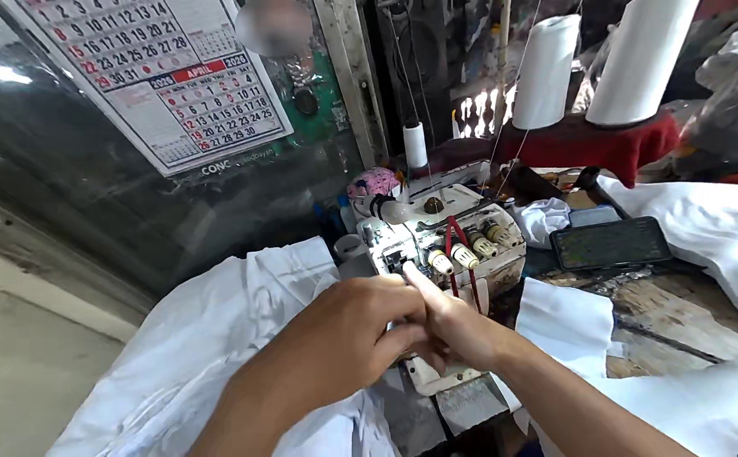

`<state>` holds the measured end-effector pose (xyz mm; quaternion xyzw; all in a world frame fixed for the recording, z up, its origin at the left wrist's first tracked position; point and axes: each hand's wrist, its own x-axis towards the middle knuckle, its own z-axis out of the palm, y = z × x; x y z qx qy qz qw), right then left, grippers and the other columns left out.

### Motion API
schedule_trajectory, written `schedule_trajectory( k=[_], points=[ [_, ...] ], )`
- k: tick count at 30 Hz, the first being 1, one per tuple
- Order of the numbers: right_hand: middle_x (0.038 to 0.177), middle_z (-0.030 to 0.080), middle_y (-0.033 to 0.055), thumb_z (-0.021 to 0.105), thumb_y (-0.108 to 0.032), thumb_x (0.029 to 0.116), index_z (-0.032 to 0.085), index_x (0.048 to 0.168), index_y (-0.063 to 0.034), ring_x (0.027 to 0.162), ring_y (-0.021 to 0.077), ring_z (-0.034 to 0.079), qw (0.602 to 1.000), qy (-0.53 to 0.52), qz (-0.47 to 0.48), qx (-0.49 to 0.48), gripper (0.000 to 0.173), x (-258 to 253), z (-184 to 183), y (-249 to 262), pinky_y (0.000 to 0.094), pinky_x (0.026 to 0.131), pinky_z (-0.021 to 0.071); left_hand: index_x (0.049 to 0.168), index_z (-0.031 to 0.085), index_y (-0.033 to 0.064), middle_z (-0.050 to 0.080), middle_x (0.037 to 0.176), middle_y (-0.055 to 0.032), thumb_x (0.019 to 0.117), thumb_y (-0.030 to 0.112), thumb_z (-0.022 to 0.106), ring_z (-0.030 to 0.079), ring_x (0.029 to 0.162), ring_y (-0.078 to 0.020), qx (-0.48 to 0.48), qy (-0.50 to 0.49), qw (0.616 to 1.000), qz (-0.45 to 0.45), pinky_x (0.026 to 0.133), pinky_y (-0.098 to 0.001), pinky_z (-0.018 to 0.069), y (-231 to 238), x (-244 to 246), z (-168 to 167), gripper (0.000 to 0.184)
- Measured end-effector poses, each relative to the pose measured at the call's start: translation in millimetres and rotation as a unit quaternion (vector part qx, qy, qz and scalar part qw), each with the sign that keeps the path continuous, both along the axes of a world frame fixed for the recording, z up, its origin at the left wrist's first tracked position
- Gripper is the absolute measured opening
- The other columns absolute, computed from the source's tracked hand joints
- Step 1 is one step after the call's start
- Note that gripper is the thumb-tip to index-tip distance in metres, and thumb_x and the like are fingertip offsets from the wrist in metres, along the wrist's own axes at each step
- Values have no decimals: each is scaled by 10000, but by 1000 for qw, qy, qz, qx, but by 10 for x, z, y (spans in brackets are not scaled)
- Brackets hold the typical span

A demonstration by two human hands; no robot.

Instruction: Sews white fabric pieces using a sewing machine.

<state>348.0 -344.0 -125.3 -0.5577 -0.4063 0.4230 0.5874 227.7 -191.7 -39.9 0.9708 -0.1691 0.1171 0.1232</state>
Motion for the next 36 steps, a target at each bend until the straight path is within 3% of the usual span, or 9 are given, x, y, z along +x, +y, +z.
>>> schedule_trajectory(
  k=[3, 5, 9, 14, 17, 20, 22, 28, 36],
  points=[
    [527, 463, -43, 140, -762, 996, 529, 762, -173, 405, 25, 439, 989, 99, 89, 60, 743, 59, -74, -110, 180, 400, 377, 1002, 708, 122, 651, 964, -15, 944, 472, 657, 637, 749, -106, -50, -74, 988, 124, 614, -312, 572, -43, -321, -228, 359],
    [571, 517, -31, 298, -611, 1069, 599, 876, -149, 439, 24, 489, 987, 105, 92, 75, 584, 105, -118, -261, 175, 433, 427, 1061, 653, 88, 650, 1003, -110, 902, 569, 695, 656, 811, -255, 2, -9, 972, 233, 650, -452, 568, 111, -731, -512, 509],
    [637, 613, 72, 514, -305, 1087, 686, 1068, -65, 484, 90, 589, 984, 154, -27, 89, 296, -26, -163, -190, 226, 498, 540, 1087, 687, 12, 665, 1035, -231, 804, 104, 764, 693, 796, -436, 159, 78, 927, 331, 573, -602, 551, 277, -1257, -686, 308],
    [755, 671, 70, 749, -224, 943, 724, 1042, -80, 494, 103, 553, 973, 88, -182, 115, 176, -326, -215, -178, 235, 443, 474, 1183, 675, -2, 641, 1182, -296, 894, 103, 727, 655, 1033, -514, 160, 164, 883, 409, 821, -660, 522, 313, -1269, -424, 312],
    [804, 695, 11, 724, -278, 970, 724, 1047, -98, 530, 94, 577, 966, -97, -187, 153, 196, -371, -483, -330, 252, 454, 499, 1110, 732, 132, 683, 1168, -162, 890, 370, 751, 655, 1070, -410, 75, 116, 952, 273, 832, -674, 523, 699, -1279, -508, 325],
    [779, 631, -22, 703, -291, 988, 730, 1016, -98, 554, 49, 492, 949, -189, -172, 182, 197, -317, -660, -375, 218, 484, 419, 1092, 758, 267, 683, 1123, 49, 1026, 402, 549, 672, 1003, -101, 6, -6, 984, 180, 815, -367, 604, 329, -745, -427, 257],
    [726, 558, -27, 672, -304, 1005, 707, 934, -94, 550, 38, 442, 942, -221, -166, 188, 224, -310, -629, -355, 211, 478, 362, 1140, 763, 309, 637, 1119, 72, 1041, 311, 541, 640, 966, -37, -5, -23, 994, 103, 768, -270, 592, 104, -306, -475, 243],
    [724, 630, -49, 710, -367, 967, 722, 906, -126, 574, 33, 537, 935, -224, -230, 149, 249, -242, -591, -333, 221, 502, 451, 987, 771, 282, 628, 1112, 114, 983, 317, 628, 621, 946, -5, -23, 8, 999, 29, 739, -204, 575, 204, 58, -374, 147],
    [867, 679, -18, 705, -280, 982, 588, 1143, -112, 672, 87, 655, 946, -196, -202, 162, 260, -236, -591, -239, 271, 575, 593, 1093, 688, 236, 696, 859, 102, 982, 281, 658, 622, 624, -29, -135, 163, 977, 26, 553, -208, 551, 252, 160, -338, 123]
  ],
)
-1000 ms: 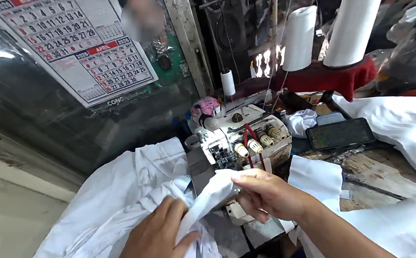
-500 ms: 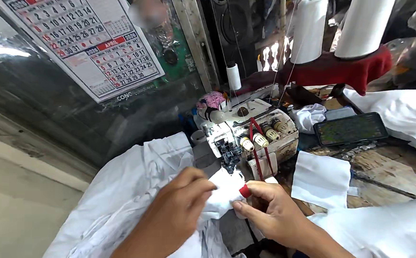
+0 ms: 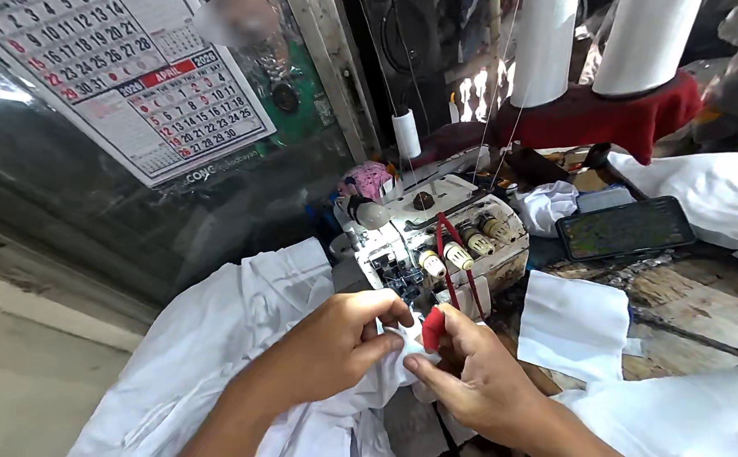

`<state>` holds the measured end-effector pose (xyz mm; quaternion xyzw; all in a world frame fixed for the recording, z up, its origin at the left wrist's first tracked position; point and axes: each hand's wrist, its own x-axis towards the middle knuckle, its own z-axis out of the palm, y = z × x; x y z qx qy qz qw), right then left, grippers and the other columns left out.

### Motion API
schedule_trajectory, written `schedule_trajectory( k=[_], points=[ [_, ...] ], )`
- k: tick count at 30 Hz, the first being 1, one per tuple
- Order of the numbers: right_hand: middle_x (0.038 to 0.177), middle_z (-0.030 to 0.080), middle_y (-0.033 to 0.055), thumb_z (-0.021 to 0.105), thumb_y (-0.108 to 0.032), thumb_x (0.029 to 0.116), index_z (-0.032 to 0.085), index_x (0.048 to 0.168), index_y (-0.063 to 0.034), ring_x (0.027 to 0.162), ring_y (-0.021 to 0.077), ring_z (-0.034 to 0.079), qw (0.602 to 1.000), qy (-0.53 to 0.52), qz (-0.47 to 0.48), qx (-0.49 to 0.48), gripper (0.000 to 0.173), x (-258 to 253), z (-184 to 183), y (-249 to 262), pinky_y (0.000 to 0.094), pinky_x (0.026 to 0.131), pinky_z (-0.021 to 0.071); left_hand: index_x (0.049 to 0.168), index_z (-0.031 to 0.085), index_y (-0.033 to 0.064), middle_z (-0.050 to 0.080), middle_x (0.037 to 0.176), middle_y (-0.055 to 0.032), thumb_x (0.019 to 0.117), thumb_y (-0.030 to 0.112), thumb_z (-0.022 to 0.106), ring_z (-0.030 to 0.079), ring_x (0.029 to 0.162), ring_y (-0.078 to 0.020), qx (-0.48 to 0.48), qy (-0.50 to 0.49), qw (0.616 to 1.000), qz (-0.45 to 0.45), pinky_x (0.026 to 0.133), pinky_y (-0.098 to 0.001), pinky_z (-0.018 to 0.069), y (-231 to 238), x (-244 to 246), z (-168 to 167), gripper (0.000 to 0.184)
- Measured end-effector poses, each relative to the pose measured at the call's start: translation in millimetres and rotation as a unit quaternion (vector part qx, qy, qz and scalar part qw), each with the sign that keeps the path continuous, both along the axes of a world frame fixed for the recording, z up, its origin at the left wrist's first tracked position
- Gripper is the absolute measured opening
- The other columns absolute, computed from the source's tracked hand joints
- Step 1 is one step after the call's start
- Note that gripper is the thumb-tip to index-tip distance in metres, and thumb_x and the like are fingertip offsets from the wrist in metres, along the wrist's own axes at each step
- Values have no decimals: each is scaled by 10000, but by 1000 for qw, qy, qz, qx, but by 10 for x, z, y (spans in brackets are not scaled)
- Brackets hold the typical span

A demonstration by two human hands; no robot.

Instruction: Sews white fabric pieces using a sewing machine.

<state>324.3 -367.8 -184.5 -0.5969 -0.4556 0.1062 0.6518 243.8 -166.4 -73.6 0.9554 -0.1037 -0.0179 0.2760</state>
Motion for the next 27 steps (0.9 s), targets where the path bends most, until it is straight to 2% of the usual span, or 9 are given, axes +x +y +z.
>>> schedule_trajectory(
  k=[3, 7, 9, 11, 14, 18, 20, 24, 27],
  points=[
    [786, 626, -6, 623, -279, 1025, 585, 1177, -72, 605, 64, 569, 992, -117, 28, -29, 259, -75, 165, -105, 262, 558, 526, 1027, 728, 214, 667, 862, 102, 977, 282, 674, 589, 656, 1, 84, 78, 990, -88, 574, -175, 513, -75, 64, 332, 100],
    [1030, 685, 6, 613, -272, 1029, 582, 1241, -102, 697, 62, 631, 994, -98, 7, -41, 274, -47, 41, -135, 264, 623, 581, 950, 725, 289, 589, 890, 114, 984, 461, 611, 580, 719, 1, 317, -15, 942, -105, 607, -223, 527, -166, -2, 435, 209],
    [1132, 690, -2, 624, -235, 1026, 576, 1305, -118, 753, 83, 684, 999, -38, -21, -21, 307, -20, -85, -187, 284, 654, 630, 932, 708, 245, 601, 946, 104, 991, 505, 585, 589, 753, 6, 266, -42, 958, -102, 621, -200, 533, -39, -20, 303, 293],
    [1157, 690, -13, 622, -224, 1030, 561, 1338, -141, 749, 100, 702, 999, 5, -46, -10, 325, 4, -153, -243, 291, 630, 647, 1019, 691, 189, 639, 1017, 79, 1019, 476, 584, 612, 795, -2, 122, 22, 986, -109, 650, -182, 550, 85, -25, 181, 307],
    [1228, 678, -33, 624, -207, 1024, 578, 1344, -173, 781, 97, 708, 999, 1, -36, -27, 326, 111, -140, -252, 287, 654, 650, 1061, 672, 143, 676, 812, 43, 1028, 381, 616, 647, 656, -52, -23, 131, 986, -97, 578, -216, 570, 106, -16, 144, 246],
    [1202, 659, -47, 648, -191, 1005, 556, 1362, -205, 739, 71, 674, 997, -27, 37, -58, 369, 226, 100, -130, 271, 642, 632, 1028, 671, 153, 622, 715, 66, 1024, 398, 619, 583, 574, -26, 2, 143, 983, -112, 506, -185, 504, 67, 27, 275, 251],
    [1196, 657, -55, 657, -175, 993, 555, 1348, -198, 694, 62, 646, 994, -37, 76, -69, 370, 270, 180, -67, 254, 615, 612, 1042, 655, 147, 615, 730, 55, 1031, 379, 613, 585, 580, -34, -14, 154, 980, -126, 508, -192, 513, 63, 15, 318, 235],
    [1174, 626, -48, 711, -187, 948, 550, 1372, -206, 724, 48, 628, 996, -63, 33, -59, 454, 263, 204, -35, 249, 645, 604, 1031, 665, 143, 638, 723, 33, 1025, 350, 631, 603, 573, -59, -51, 184, 975, -114, 500, -201, 520, 101, -16, 338, 210],
    [1128, 657, -74, 700, -177, 964, 565, 1298, -213, 703, 52, 639, 997, -56, 11, -45, 362, 243, 185, -57, 244, 614, 606, 1031, 668, 147, 642, 727, 29, 1021, 359, 637, 609, 581, -65, -56, 185, 975, -106, 508, -208, 525, 113, -22, 300, 214]
  ],
)
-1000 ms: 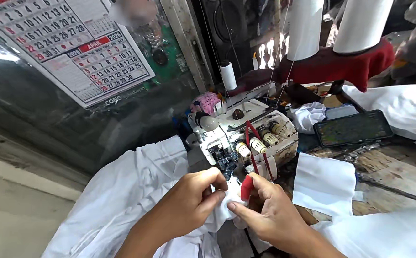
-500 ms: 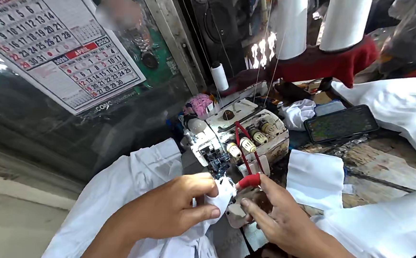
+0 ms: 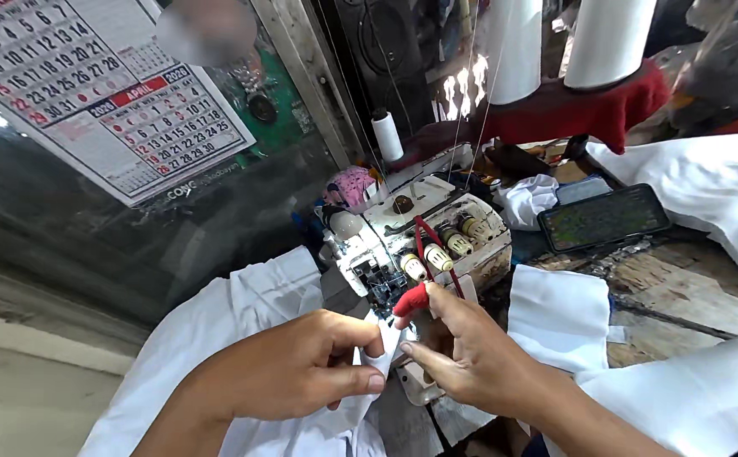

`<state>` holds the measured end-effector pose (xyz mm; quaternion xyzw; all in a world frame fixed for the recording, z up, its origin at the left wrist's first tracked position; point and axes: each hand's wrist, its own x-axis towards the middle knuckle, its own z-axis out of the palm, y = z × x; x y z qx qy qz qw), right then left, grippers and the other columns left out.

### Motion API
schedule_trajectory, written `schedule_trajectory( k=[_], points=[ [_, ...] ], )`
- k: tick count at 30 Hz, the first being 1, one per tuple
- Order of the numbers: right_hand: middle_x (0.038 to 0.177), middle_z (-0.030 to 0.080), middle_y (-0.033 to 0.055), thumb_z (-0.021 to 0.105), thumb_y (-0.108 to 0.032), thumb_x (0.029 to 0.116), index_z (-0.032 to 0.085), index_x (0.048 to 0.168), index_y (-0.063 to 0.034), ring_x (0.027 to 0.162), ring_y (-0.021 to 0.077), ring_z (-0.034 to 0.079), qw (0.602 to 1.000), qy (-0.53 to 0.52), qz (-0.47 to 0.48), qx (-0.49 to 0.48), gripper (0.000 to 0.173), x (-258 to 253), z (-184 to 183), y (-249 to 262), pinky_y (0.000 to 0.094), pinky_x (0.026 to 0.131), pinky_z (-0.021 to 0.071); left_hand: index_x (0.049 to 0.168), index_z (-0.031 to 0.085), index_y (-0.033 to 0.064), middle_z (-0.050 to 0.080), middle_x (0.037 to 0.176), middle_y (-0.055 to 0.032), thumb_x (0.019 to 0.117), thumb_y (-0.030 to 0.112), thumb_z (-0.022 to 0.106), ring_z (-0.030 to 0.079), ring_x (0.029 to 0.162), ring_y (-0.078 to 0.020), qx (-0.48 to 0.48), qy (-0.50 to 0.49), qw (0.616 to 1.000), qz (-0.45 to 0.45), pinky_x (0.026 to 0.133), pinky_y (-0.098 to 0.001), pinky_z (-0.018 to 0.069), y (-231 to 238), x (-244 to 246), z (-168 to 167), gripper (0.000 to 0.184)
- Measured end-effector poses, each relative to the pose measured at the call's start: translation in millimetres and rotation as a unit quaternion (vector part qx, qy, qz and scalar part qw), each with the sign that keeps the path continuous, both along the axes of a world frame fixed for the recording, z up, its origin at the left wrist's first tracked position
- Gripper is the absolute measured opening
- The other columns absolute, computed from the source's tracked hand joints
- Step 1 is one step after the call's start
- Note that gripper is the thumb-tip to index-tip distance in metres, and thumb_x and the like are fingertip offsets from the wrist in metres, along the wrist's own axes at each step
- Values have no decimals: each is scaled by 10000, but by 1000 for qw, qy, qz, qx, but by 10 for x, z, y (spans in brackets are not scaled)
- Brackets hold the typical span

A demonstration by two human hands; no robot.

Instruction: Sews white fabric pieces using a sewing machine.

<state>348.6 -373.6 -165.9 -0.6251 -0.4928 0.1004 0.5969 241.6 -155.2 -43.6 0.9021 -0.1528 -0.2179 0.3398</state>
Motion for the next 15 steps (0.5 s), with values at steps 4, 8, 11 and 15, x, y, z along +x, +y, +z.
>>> schedule_trajectory(
  k=[4, 8, 11, 15],
  points=[
    [1080, 712, -92, 692, -171, 977, 628, 1208, -166, 686, 26, 648, 998, -52, -15, 20, 240, 18, -93, 36, 225, 604, 598, 1020, 678, 150, 651, 740, 33, 1017, 377, 641, 623, 602, -66, -2, -12, 1000, -3, 525, -211, 537, -1, 27, -43, 230],
    [938, 657, -79, 747, -165, 912, 636, 1115, -141, 673, 17, 586, 989, -131, -67, 29, 233, 37, 16, 65, 225, 593, 553, 994, 681, 145, 649, 770, 42, 1016, 365, 640, 625, 632, -56, 6, -28, 1000, -11, 544, -204, 543, 2, 26, -13, 224],
    [1071, 648, -41, 712, -150, 910, 535, 1299, -174, 723, 43, 650, 996, -40, 65, -43, 428, 4, 210, 58, 253, 636, 614, 1000, 679, 158, 650, 759, 50, 1016, 383, 633, 627, 628, -47, 25, -30, 999, -9, 547, -199, 545, -30, 12, 49, 230],
    [884, 668, -14, 680, -303, 985, 595, 1188, -138, 684, 58, 633, 976, -4, 155, -153, 275, 80, 354, 69, 253, 621, 562, 1080, 667, 186, 662, 732, 52, 1027, 372, 613, 626, 584, -47, 111, 5, 993, 40, 519, -209, 539, -141, 35, 178, 201]
  ],
)
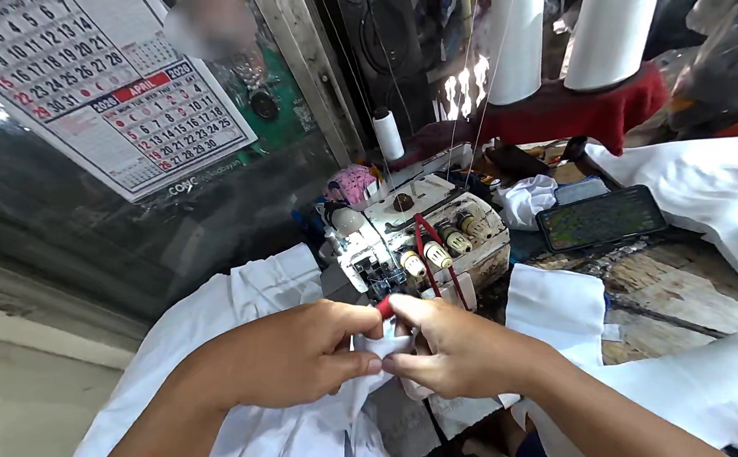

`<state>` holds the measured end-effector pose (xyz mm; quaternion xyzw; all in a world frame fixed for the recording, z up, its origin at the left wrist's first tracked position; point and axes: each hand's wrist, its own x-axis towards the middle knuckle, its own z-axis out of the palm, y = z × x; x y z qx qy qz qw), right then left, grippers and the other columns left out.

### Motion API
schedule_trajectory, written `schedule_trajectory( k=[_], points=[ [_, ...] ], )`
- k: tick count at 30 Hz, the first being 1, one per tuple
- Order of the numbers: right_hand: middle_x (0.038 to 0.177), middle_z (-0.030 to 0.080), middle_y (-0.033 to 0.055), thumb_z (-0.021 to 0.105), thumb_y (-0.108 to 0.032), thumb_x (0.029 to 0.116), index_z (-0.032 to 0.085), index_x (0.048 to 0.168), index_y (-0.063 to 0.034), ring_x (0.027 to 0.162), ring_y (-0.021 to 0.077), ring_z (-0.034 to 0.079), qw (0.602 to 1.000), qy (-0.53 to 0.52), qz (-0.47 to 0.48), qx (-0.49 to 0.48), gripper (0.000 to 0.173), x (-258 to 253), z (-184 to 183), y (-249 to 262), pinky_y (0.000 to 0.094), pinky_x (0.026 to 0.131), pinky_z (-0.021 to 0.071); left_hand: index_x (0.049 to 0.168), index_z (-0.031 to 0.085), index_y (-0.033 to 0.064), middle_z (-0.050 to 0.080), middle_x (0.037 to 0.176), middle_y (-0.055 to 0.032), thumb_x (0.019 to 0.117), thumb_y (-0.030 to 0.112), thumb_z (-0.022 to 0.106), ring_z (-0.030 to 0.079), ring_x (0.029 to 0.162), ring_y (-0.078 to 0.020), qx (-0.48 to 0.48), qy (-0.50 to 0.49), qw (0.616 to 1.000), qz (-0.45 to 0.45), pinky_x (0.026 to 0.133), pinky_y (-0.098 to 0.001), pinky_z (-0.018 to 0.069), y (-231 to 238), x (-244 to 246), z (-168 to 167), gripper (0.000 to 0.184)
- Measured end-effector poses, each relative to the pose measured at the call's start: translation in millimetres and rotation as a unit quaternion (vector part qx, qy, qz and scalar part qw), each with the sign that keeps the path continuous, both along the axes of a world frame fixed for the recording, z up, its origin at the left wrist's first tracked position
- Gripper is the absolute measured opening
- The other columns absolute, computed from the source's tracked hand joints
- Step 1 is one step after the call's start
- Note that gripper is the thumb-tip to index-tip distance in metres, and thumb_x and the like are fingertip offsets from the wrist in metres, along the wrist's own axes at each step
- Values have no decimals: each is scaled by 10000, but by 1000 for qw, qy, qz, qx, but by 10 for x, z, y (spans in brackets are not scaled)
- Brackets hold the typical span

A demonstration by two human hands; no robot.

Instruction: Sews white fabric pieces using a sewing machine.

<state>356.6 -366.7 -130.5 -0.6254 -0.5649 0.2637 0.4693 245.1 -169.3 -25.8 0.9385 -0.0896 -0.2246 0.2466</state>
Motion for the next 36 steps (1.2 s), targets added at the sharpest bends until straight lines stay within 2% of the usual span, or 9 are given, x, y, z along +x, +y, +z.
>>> schedule_trajectory(
  k=[4, 6, 8, 10, 12, 14, 19, 26, 36],
  points=[
    [916, 615, 38, 560, -415, 1039, 693, 994, -101, 792, 110, 600, 997, -79, -19, -12, 344, -113, -95, -66, 316, 704, 522, 1067, 690, 238, 682, 810, 109, 1020, 414, 610, 623, 662, -3, 128, -32, 991, -28, 607, -225, 542, -51, 109, -20, 199],
    [1188, 607, 70, 584, -422, 1006, 721, 1046, -167, 1026, 168, 633, 982, -144, -125, 5, 292, -338, -215, -212, 381, 815, 582, 1066, 697, 218, 651, 860, 82, 1042, 413, 561, 594, 707, -27, 154, -47, 984, -72, 651, -253, 525, -111, 75, -19, 239],
    [1280, 560, 105, 641, -384, 957, 727, 1076, -209, 1123, 229, 600, 968, -153, -197, 6, 229, -521, -383, -349, 408, 798, 586, 1104, 668, 165, 647, 946, 4, 1061, 323, 515, 627, 788, -114, 160, -38, 982, -95, 719, -345, 554, -194, 3, -49, 225],
    [1108, 605, 87, 625, -367, 991, 724, 1152, -182, 924, 186, 636, 977, -94, -189, 5, 265, -524, -572, -368, 380, 718, 574, 1154, 646, 131, 656, 989, -37, 1065, 275, 514, 651, 805, -150, 146, -13, 986, -79, 752, -380, 573, -172, 23, -150, 215],
    [894, 687, 17, 569, -371, 1044, 686, 1142, -144, 744, 123, 675, 990, -9, -138, 25, 273, -431, -693, -265, 343, 658, 592, 1099, 693, 176, 672, 920, 24, 1042, 334, 568, 642, 757, -88, 163, -66, 984, -40, 709, -331, 577, -25, 57, -269, 210],
    [847, 724, -20, 553, -353, 1065, 661, 1164, -136, 654, 96, 694, 993, 87, -77, 27, 262, -311, -586, -166, 301, 580, 614, 1029, 689, 243, 620, 892, 85, 1030, 444, 540, 618, 754, -40, 232, -131, 963, -36, 670, -290, 568, 47, 40, -257, 249],
    [886, 749, 66, 594, -277, 1059, 638, 1227, -93, 618, 183, 722, 971, 228, 65, -15, 253, -47, -359, -122, 346, 501, 623, 1066, 627, 183, 606, 823, 22, 1060, 392, 464, 631, 698, -139, 251, -173, 951, -49, 570, -373, 534, -273, -70, -220, 264],
    [832, 737, 87, 580, -280, 1066, 604, 1248, -88, 589, 181, 711, 955, 275, 98, -53, 265, 56, -344, -96, 324, 490, 606, 1132, 621, 265, 650, 877, 133, 1011, 613, 470, 637, 765, 1, 216, -220, 951, -34, 629, -272, 556, -17, 21, -363, 398],
    [836, 743, 74, 591, -284, 1061, 612, 1267, -96, 582, 175, 711, 966, 237, 91, -45, 279, 37, -383, -220, 319, 478, 608, 1051, 695, 196, 628, 824, 68, 1041, 421, 529, 580, 661, -46, 140, -177, 973, -47, 599, -266, 524, -64, -7, -296, 280]
  ],
)
